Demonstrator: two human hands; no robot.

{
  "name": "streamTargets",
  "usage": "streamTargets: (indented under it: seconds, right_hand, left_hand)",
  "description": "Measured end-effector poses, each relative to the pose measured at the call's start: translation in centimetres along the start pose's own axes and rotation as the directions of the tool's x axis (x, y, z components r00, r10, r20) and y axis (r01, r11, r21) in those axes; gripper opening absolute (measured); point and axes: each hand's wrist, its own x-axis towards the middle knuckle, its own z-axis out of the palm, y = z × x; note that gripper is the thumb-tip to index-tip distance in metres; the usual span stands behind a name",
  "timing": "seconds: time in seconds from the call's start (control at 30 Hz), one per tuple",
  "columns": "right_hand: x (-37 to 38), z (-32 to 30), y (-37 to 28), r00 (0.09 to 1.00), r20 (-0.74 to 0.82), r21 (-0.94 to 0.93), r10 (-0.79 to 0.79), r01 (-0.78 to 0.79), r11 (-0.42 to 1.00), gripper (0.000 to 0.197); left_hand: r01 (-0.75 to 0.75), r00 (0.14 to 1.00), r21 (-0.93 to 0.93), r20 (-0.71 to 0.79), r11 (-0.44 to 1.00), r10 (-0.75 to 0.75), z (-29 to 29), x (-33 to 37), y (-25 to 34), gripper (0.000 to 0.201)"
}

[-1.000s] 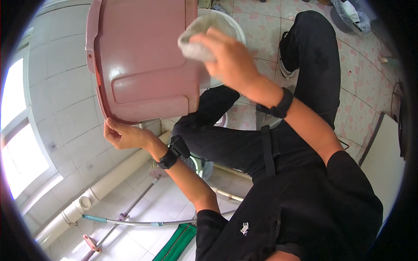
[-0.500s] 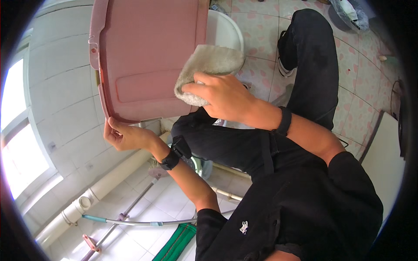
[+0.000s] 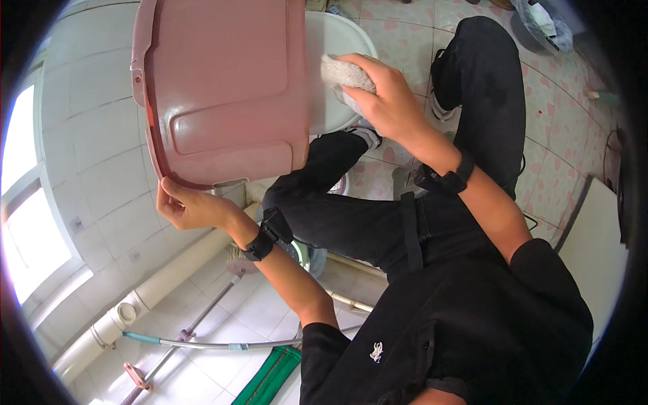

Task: Cleaning a pink mop bucket with a rag and a brush inside a bathroom.

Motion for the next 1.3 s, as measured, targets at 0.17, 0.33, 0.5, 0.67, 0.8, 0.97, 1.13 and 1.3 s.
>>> streamTargets:
  seconds: [0.17,0.33,0.5,0.67,0.8,0.97,1.13,1.3]
  right_hand:
    - [1.1,2.5,-2.1,0.974,-0.061,-0.132,-0.217,0.208,0.969,0.044]
    - [-0.3,3.1,-2.3,0.975,0.125,-0.161,-0.183,0.202,0.966,0.058]
    - [-3.0,2.7,-2.5,0.930,0.282,-0.117,-0.235,0.277,0.954,0.066]
    - [-4.8,2.3,-2.0,0.835,0.496,-0.168,-0.239,0.362,0.917,0.063]
    - [-3.9,1.4,-1.9,0.956,0.211,-0.077,-0.203,0.224,0.972,0.058]
    - [0.0,1.4,-2.6,0.977,-0.006,-0.028,-0.215,0.215,0.976,0.052]
    - [1.4,3.1,-1.9,0.967,0.020,-0.088,-0.253,0.254,0.963,0.058]
    - [-1.1,3.8,-1.3,0.957,0.106,-0.111,-0.269,0.280,0.954,0.062]
  left_hand:
    - [0.069,0.998,-0.003,-0.006,0.998,-0.069,-0.2,0.0,-0.2,0.033]
    - [0.140,0.990,-0.012,-0.012,0.990,-0.140,-0.3,-0.2,-0.3,0.035]
    - [0.191,0.981,-0.040,-0.013,0.981,-0.192,-0.4,0.1,-0.4,0.035]
    - [0.122,0.993,-0.050,0.005,0.991,-0.122,0.0,0.1,0.2,0.035]
    - [0.123,0.992,-0.088,0.000,0.989,-0.124,-0.2,-0.1,-0.3,0.035]
    - [0.161,0.987,-0.063,-0.020,0.985,-0.162,-0.3,-0.2,-0.6,0.035]
    - [0.146,0.989,-0.073,-0.020,0.987,-0.147,0.0,-0.5,0.0,0.035]
    - [0.175,0.984,-0.043,-0.005,0.984,-0.175,-0.3,-0.3,0.0,0.035]
